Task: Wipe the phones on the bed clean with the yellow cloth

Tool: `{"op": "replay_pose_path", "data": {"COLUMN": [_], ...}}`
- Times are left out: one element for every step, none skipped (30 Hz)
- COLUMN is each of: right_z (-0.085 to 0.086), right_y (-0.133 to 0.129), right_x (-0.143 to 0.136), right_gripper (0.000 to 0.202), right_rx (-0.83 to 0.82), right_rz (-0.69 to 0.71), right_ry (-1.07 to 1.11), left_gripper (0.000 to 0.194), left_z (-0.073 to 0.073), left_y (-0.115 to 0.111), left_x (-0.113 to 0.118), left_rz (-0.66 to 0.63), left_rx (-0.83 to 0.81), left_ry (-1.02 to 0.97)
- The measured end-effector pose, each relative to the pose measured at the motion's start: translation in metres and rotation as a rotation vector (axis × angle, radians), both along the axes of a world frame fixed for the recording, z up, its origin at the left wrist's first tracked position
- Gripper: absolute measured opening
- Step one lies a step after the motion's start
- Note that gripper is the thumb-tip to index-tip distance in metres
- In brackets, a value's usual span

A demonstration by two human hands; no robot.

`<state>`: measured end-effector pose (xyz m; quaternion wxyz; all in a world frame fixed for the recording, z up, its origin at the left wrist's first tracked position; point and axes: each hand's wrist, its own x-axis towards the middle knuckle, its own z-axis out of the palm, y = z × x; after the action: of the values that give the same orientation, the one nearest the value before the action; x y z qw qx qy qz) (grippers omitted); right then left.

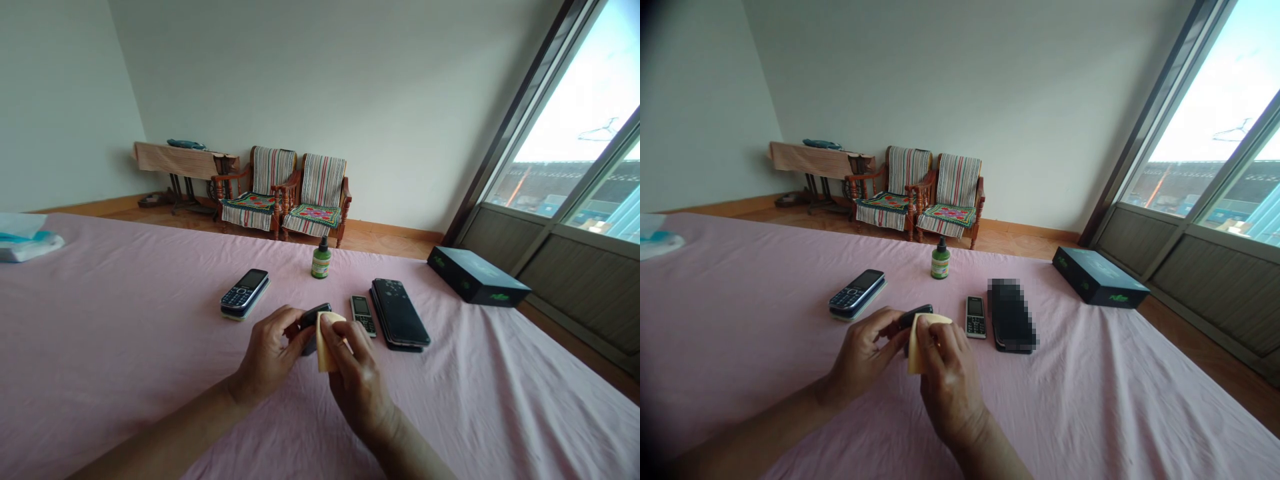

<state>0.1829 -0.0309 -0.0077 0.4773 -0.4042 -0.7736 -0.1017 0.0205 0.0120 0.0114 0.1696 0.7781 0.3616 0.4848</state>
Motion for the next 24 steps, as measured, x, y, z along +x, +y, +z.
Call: {"op": "replay_pose_path", "data": {"right_z": [-0.0007,-0.0013,-0.0019,-0.0023,-0.0025,-0.0025,-0.0023,-0.0018,-0.0011,-0.0002,0.0008,0.0018,0.0028,0.0036,0.0044,0.0050,0.0055,0.0057,0.0057,0.0055,0.0050,0.0041,0.0030,0.0016], "right_y": [0.0003,0.0005,0.0008,0.0010,0.0012,0.0012,0.0011,0.0010,0.0008,0.0007,0.0005,0.0003,0.0001,-0.0001,-0.0003,-0.0006,-0.0011,-0.0016,-0.0022,-0.0028,-0.0033,-0.0037,-0.0038,-0.0036], "right_x": [-0.0001,-0.0001,-0.0002,-0.0004,-0.0006,-0.0008,-0.0010,-0.0013,-0.0015,-0.0017,-0.0019,-0.0019,-0.0019,-0.0019,-0.0018,-0.0016,-0.0016,-0.0015,-0.0015,-0.0016,-0.0018,-0.0020,-0.0022,-0.0023], "right_gripper": [0.052,0.052,0.052,0.051,0.052,0.052,0.052,0.053,0.054,0.055,0.055,0.055,0.055,0.055,0.055,0.055,0.055,0.056,0.056,0.056,0.056,0.056,0.055,0.055], "right_rx": [-0.001,-0.004,-0.007,-0.010,-0.011,-0.013,-0.014,-0.017,-0.019,-0.021,-0.021,-0.017,-0.015,-0.014,-0.013,-0.014,-0.015,-0.013,-0.010,-0.005,-0.006,-0.008,-0.011,-0.013], "right_rz": [-0.007,-0.013,-0.015,-0.013,-0.011,-0.008,-0.004,-0.001,0.000,0.001,0.002,0.001,-0.001,-0.001,0.002,0.005,0.006,0.006,0.006,0.006,0.008,0.011,0.015,0.019], "right_ry": [-0.001,-0.001,-0.002,-0.001,0.003,0.008,0.014,0.020,0.024,0.025,0.022,0.018,0.011,0.005,-0.002,-0.006,-0.009,-0.010,-0.011,-0.011,-0.014,-0.017,-0.020,-0.022], "left_gripper": [0.016,0.016,0.017,0.017,0.018,0.019,0.019,0.019,0.019,0.018,0.017,0.016,0.016,0.015,0.015,0.014,0.015,0.015,0.015,0.016,0.016,0.016,0.016,0.016], "left_z": [-0.0001,-0.0001,0.0000,0.0002,0.0003,0.0005,0.0006,0.0006,0.0005,0.0004,0.0003,0.0003,0.0004,0.0007,0.0011,0.0018,0.0024,0.0030,0.0035,0.0037,0.0036,0.0032,0.0026,0.0019], "left_y": [0.0004,0.0008,0.0011,0.0014,0.0016,0.0017,0.0018,0.0018,0.0017,0.0016,0.0014,0.0011,0.0006,0.0001,-0.0005,-0.0011,-0.0017,-0.0022,-0.0025,-0.0026,-0.0024,-0.0020,-0.0013,-0.0003], "left_x": [0.0000,0.0001,0.0001,0.0001,0.0001,0.0001,0.0000,-0.0002,-0.0004,-0.0006,-0.0007,-0.0008,-0.0007,-0.0006,-0.0003,0.0001,0.0004,0.0008,0.0010,0.0012,0.0012,0.0011,0.0008,0.0005], "left_rz": [0.003,0.007,0.010,0.013,0.016,0.019,0.020,0.021,0.019,0.015,0.008,0.001,-0.005,-0.012,-0.017,-0.018,-0.018,-0.018,-0.016,-0.015,-0.015,-0.016,-0.016,-0.012], "left_rx": [-0.005,-0.008,-0.010,-0.011,-0.011,-0.011,-0.012,-0.015,-0.017,-0.017,-0.016,-0.014,-0.011,-0.007,-0.004,-0.003,-0.001,0.000,0.001,0.002,0.002,0.002,0.001,-0.003], "left_ry": [-0.003,-0.007,-0.011,-0.015,-0.017,-0.019,-0.020,-0.021,-0.020,-0.016,-0.011,-0.005,0.001,0.006,0.008,0.007,0.007,0.006,0.008,0.011,0.014,0.015,0.014,0.008]}}
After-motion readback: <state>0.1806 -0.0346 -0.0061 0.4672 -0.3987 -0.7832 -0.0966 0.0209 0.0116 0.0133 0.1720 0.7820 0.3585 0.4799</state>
